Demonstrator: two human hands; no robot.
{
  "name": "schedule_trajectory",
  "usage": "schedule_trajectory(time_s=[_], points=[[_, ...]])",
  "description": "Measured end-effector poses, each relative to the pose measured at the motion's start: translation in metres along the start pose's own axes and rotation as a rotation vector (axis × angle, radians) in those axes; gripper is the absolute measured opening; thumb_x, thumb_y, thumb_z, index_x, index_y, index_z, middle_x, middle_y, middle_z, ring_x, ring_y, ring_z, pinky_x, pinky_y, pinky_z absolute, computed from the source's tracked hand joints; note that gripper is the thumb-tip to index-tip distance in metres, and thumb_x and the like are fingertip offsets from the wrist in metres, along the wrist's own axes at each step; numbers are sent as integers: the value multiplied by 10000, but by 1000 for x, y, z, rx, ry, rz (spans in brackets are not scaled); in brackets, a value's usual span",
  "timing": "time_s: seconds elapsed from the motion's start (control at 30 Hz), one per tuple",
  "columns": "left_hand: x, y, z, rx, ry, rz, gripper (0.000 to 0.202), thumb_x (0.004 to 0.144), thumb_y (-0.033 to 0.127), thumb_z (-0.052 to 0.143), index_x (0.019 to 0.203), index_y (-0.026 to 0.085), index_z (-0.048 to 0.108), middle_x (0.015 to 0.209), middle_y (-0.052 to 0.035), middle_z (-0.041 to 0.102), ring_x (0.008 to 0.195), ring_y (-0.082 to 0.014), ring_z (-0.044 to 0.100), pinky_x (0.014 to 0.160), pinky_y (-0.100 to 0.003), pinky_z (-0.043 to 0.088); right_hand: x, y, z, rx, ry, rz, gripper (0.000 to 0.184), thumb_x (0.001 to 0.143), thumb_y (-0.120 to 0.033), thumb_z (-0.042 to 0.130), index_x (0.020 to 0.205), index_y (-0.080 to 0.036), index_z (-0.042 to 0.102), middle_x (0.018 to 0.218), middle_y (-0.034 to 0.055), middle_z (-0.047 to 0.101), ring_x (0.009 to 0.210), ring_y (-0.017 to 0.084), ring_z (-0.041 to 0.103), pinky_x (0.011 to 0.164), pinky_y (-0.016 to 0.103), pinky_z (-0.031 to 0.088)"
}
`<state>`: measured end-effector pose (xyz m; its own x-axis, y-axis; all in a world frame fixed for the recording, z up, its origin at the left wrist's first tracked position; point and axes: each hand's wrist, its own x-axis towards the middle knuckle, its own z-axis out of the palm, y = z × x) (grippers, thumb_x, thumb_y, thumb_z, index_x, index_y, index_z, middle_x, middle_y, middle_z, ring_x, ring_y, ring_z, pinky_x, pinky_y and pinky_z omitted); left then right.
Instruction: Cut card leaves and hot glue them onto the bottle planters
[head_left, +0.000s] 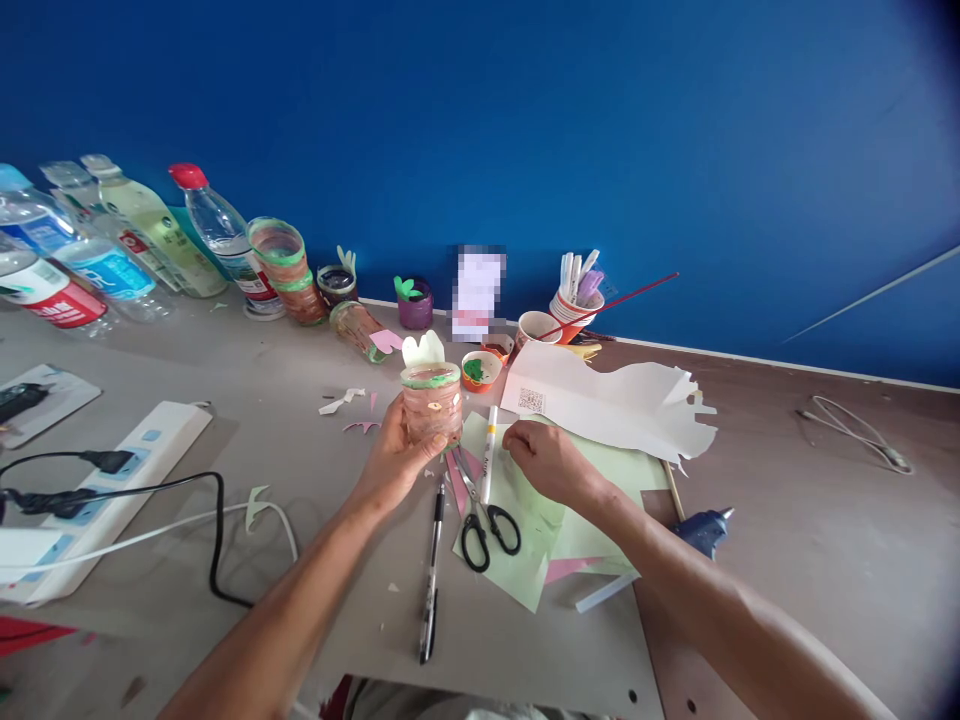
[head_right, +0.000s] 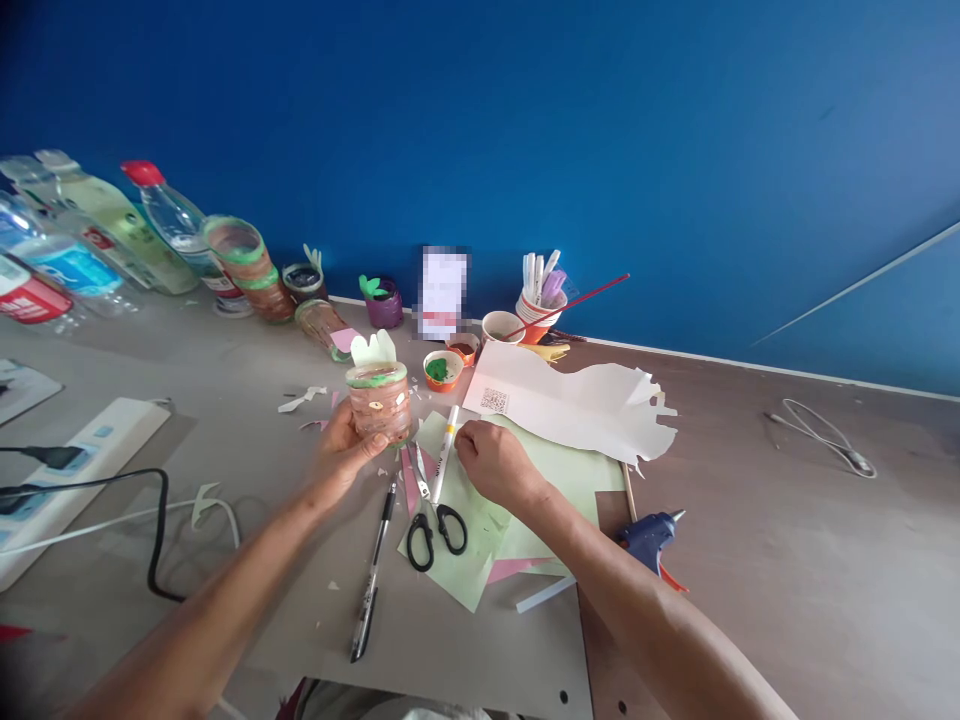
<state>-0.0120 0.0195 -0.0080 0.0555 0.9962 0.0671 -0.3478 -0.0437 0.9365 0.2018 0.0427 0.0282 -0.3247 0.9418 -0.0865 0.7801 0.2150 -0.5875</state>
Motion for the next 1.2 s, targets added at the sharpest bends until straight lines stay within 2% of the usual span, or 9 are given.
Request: schedule_trajectory(time_s=[0.17, 0.3, 0.4, 0.63, 0.8, 1.0, 1.1, 1.2], points=[[1, -4, -2, 11, -13, -8, 559, 747, 286, 772, 1248, 237, 528, 1245, -78, 639, 1096, -258, 632, 940, -410, 529, 0, -3, 2, -29, 3, 11, 233, 798, -131, 430, 584, -208, 483, 567, -8, 519, 537, 129, 423, 511, 249, 288], [1, -5, -2, 12, 0, -10, 576, 741, 283, 776, 1257, 236, 524, 1256, -83, 637, 1117, -268, 625, 958, -423, 520, -1, -4, 4, -35, 6, 14, 278, 786, -127, 432, 534, -220, 359, 512, -33, 408, 500, 117, 327, 490, 260, 239], [1, -7, -3, 17, 7, -7, 579, 743, 278, 773, 1263, 240, 520, 1254, -78, 636, 1118, -266, 624, 960, -425, 519, -1, -1, 7, -28, 19, 10, 342, 815, -178, 448, 508, -226, 305, 483, -38, 362, 492, 117, 290, 481, 266, 232], [0, -8, -4, 48, 1, -22, 546, 760, 288, 750, 1256, 238, 527, 1265, -82, 624, 1150, -272, 596, 965, -425, 497, -7, 7, 12, -13, 46, -38, 180, 753, -76, 413, 646, -205, 480, 694, 22, 577, 620, 145, 478, 558, 253, 347], [0, -4, -1, 69, -34, -59, 515, 761, 330, 727, 1229, 220, 543, 1198, -85, 653, 1081, -275, 616, 885, -410, 516, -16, 8, 15, -10, 17, -83, 224, 755, -33, 392, 707, -198, 536, 766, 37, 618, 687, 162, 544, 636, 257, 410], [0, -8, -2, 74, -11, -46, 500, 737, 316, 718, 1197, 212, 551, 1090, -59, 683, 955, -237, 641, 791, -356, 518, -18, 7, 18, -32, 10, -95, 239, 844, -57, 406, 823, -181, 609, 892, 74, 665, 808, 186, 614, 699, 266, 444], [0, -11, -4, 61, 12, -30, 512, 735, 284, 719, 1206, 223, 528, 1125, -54, 678, 1004, -238, 636, 820, -353, 513, -19, 4, 19, -56, -6, -104, 228, 891, -104, 421, 956, -166, 630, 961, 84, 666, 781, 179, 623, 689, 268, 450], [0, -13, -5, 58, 31, -28, 525, 739, 290, 722, 1211, 215, 505, 1147, -70, 674, 1038, -253, 637, 855, -383, 513, -21, 2, 20, -87, -34, -142, 320, 908, -110, 426, 1181, -168, 581, 1024, 85, 646, 756, 164, 624, 680, 262, 451]])
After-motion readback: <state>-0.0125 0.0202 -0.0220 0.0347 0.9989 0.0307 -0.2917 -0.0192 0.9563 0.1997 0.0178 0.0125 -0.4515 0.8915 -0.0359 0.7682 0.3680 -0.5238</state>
